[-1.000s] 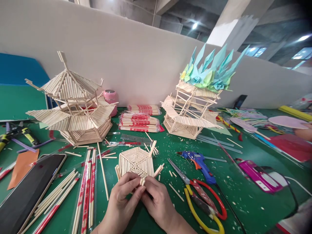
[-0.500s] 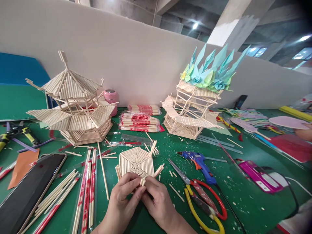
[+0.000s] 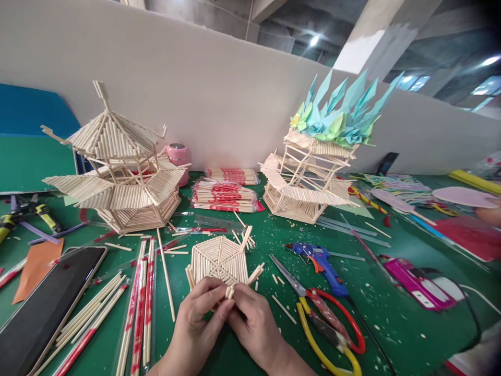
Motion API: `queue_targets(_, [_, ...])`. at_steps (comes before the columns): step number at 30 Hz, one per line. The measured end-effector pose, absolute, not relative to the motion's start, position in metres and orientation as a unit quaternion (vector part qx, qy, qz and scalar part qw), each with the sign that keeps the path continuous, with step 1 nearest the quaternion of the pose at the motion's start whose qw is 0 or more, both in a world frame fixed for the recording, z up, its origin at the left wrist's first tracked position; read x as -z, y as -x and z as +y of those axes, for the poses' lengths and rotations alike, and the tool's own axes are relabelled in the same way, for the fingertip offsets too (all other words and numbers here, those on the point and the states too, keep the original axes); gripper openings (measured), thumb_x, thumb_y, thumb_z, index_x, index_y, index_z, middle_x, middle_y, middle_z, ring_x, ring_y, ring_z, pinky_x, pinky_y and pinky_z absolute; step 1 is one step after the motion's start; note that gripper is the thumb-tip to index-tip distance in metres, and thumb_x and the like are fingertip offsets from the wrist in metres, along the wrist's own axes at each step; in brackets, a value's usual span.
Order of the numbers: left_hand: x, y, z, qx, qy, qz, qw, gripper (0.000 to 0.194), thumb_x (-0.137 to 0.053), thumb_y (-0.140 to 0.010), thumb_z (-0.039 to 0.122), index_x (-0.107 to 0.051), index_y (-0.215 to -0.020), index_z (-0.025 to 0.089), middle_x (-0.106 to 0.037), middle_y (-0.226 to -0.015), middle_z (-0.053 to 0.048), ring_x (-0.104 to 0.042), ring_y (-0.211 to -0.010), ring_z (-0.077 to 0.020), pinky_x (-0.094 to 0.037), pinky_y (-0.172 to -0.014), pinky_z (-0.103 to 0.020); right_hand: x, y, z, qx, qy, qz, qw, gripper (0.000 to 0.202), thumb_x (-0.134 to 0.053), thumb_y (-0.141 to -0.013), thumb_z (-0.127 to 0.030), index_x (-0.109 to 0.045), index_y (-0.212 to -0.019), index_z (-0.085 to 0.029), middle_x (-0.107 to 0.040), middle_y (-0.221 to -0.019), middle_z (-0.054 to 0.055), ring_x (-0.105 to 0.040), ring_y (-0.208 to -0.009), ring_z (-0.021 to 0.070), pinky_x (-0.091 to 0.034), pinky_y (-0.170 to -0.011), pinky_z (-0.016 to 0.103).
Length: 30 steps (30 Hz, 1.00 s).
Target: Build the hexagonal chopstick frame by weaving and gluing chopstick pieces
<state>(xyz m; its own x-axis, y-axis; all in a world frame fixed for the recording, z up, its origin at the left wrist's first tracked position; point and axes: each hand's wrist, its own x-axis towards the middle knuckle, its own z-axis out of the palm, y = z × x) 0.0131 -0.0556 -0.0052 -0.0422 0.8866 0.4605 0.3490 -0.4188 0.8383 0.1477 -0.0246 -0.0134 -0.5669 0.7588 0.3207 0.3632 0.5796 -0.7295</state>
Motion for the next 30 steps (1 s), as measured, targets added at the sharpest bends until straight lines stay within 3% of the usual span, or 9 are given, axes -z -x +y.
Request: queue_targets(30, [0.0075, -0.0137, -0.0563, -0.544, -0.641, 0.475, 0.26, 0.015, -0.053, -0.079, 0.006, -0.06, -0.084, 0.019, -0.059, -0.081, -0.003, -0.06, -0.073, -0.0121, -0.048, -0.065, -0.017, 0.0122, -0.1469, -0.0252, -0.314, 0.334, -0.827, 0.326, 0.018, -0.042, -0.086, -0.02, -0.059, -0.082, -0.017, -0.057, -0.071, 0.005, -0.055, -0.068, 0.0169, -0.042, -0.059, 0.026])
